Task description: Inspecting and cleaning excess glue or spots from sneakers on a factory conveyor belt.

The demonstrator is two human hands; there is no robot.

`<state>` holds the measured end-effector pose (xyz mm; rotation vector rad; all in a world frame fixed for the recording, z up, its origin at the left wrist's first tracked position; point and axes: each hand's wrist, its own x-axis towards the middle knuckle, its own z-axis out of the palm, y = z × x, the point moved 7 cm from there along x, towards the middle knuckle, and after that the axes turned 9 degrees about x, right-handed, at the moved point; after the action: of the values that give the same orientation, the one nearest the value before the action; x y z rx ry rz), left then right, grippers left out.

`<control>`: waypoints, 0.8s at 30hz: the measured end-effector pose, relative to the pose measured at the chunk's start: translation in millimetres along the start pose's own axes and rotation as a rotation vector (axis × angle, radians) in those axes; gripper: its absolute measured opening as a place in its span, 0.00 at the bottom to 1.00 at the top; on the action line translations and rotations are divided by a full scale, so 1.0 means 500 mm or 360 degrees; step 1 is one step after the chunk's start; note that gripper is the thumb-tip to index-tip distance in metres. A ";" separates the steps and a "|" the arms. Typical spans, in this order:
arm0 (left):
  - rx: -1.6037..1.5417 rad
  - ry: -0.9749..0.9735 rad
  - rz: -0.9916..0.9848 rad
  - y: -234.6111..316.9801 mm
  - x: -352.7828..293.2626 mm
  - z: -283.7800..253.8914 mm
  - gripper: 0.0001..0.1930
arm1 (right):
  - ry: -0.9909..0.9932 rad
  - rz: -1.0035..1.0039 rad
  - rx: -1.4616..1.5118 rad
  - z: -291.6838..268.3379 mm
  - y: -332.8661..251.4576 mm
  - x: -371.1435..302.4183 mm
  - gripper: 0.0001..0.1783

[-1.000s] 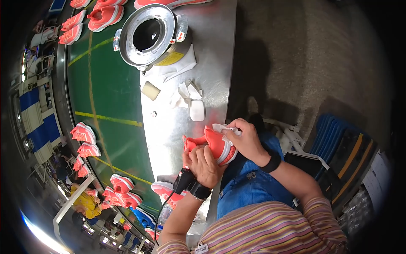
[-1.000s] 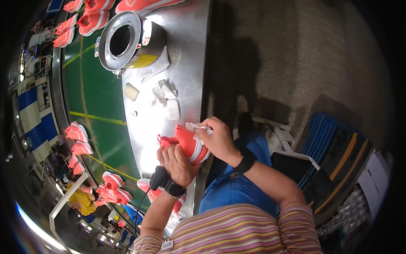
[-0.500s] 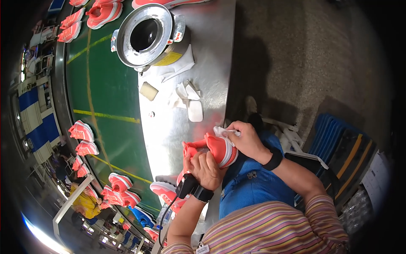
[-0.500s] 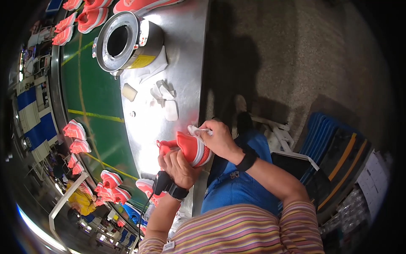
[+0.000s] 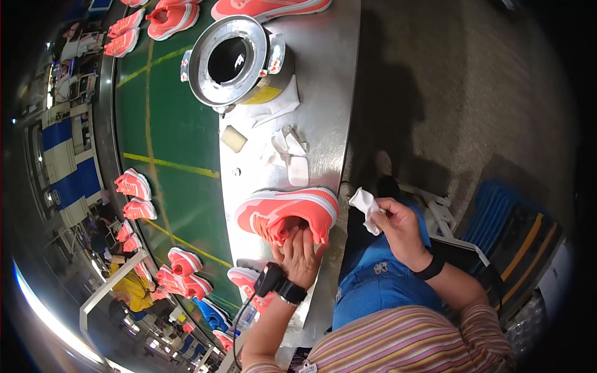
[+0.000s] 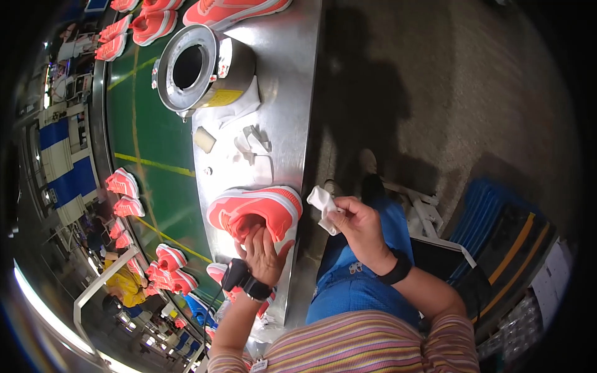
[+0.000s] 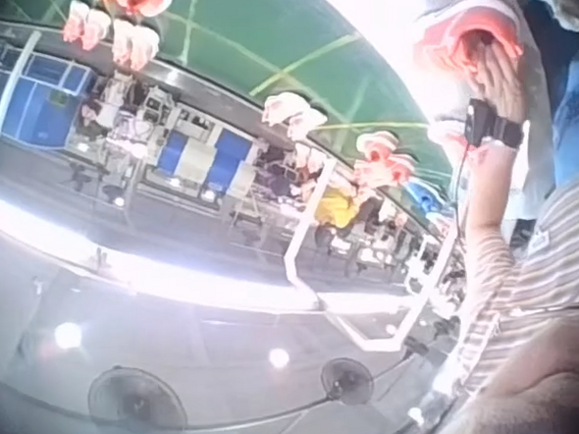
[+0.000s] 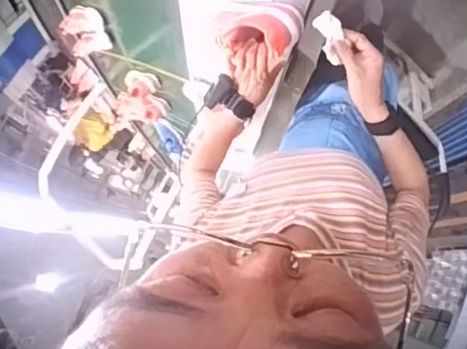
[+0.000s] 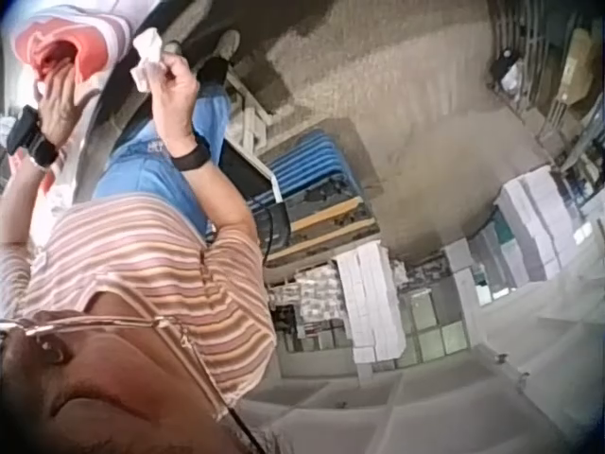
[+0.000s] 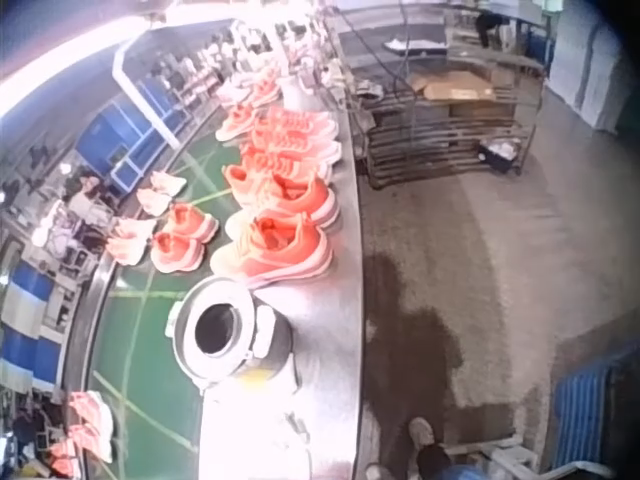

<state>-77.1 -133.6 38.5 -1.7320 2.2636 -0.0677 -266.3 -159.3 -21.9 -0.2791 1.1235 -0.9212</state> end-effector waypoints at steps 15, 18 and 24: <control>-0.0582 0.0189 0.0182 -0.031 0.035 -0.134 0.32 | -0.0093 -0.0121 0.0002 0.004 -0.006 0.034 0.08; -0.0499 -0.0065 0.0175 -0.087 0.091 -0.131 0.43 | -0.0145 -0.0223 -0.0032 0.002 -0.017 0.032 0.08; -0.0709 -0.0490 0.0335 -0.107 0.141 -0.079 0.39 | -0.0086 -0.0262 0.0114 0.024 -0.032 0.000 0.06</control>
<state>-53.6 -220.8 73.8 -1.5403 2.3214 0.7455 -263.8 -172.3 -6.4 -0.3398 1.0267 -1.0911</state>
